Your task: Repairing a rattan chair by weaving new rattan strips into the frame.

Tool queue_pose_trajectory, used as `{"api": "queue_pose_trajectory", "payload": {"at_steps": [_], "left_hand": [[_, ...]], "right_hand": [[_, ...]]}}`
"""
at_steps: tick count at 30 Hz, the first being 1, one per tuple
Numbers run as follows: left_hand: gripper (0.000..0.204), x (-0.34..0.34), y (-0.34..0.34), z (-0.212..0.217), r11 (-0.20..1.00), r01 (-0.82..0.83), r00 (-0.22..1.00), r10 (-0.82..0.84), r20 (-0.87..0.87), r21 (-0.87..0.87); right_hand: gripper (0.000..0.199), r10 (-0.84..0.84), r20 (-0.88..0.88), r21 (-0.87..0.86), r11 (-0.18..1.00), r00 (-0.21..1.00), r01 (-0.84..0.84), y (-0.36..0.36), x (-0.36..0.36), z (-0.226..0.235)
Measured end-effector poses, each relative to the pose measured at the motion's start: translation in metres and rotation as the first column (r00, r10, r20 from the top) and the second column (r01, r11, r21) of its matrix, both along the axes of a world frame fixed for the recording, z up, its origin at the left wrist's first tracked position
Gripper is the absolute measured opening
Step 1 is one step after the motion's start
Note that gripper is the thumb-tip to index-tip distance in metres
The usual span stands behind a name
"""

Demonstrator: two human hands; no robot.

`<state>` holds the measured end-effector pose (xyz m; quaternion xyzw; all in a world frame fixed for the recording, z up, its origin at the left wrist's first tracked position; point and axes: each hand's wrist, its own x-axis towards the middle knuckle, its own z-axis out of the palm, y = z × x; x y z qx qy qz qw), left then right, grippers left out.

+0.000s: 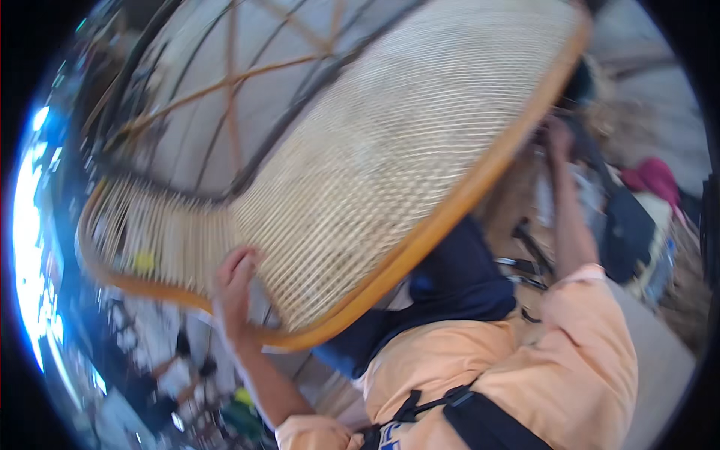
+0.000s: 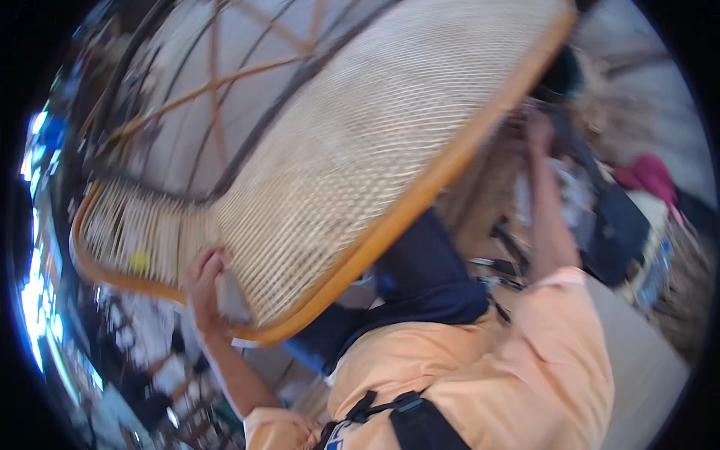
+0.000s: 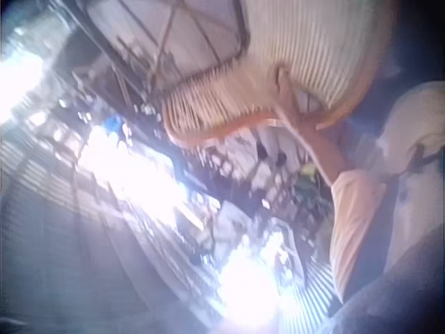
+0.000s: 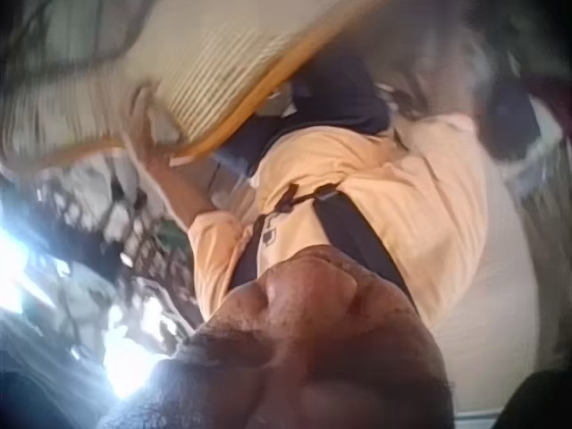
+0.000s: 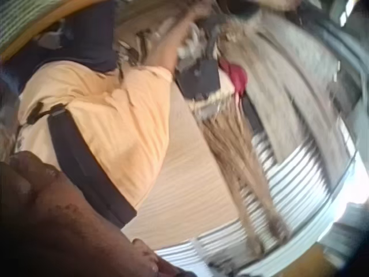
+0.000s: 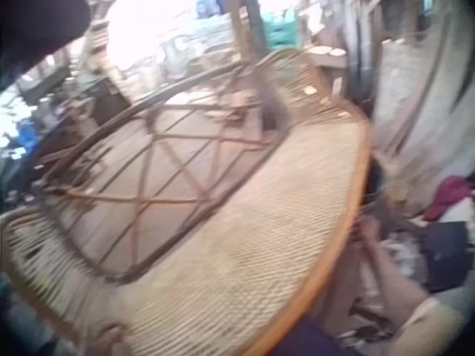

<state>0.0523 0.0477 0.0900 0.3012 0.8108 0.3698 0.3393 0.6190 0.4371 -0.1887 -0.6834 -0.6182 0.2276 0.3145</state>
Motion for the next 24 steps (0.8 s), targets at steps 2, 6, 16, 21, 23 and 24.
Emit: {"api": "queue_pose_trajectory", "payload": {"at_steps": [2,6,16,21,23,24], "left_hand": [[0.026,-0.006,-0.008,0.009,0.999,0.022,0.997,-0.019,0.076,-0.043],[0.023,-0.017,-0.014,0.002,0.994,-0.036,0.997,0.043,0.06,-0.105],[0.042,-0.013,-0.041,0.035,0.984,0.017,0.997,-0.003,0.08,-0.176],[0.049,-0.004,-0.054,0.051,0.968,0.066,0.995,-0.082,-0.058,-0.242],[0.052,-0.004,-0.059,0.052,0.972,0.047,0.996,-0.064,-0.066,-0.231],[0.054,-0.004,-0.064,0.053,0.973,0.026,0.996,-0.044,-0.075,-0.23]], "right_hand": [[0.04,0.031,-0.207,-0.225,0.971,0.978,-0.078,-0.019,-0.033,0.03],[0.034,0.37,0.23,0.013,0.924,0.9,-0.383,-0.044,-0.007,0.096],[0.016,0.507,-0.586,-0.143,0.703,0.632,-0.697,-0.208,-0.289,0.265],[0.011,0.942,-0.336,0.17,0.06,-0.001,-0.984,-0.247,-0.421,0.285],[0.013,0.979,-0.173,0.29,-0.057,-0.111,-0.955,-0.257,-0.468,0.264],[0.014,0.983,-0.087,0.385,-0.116,-0.161,-0.915,-0.264,-0.488,0.25]]}}
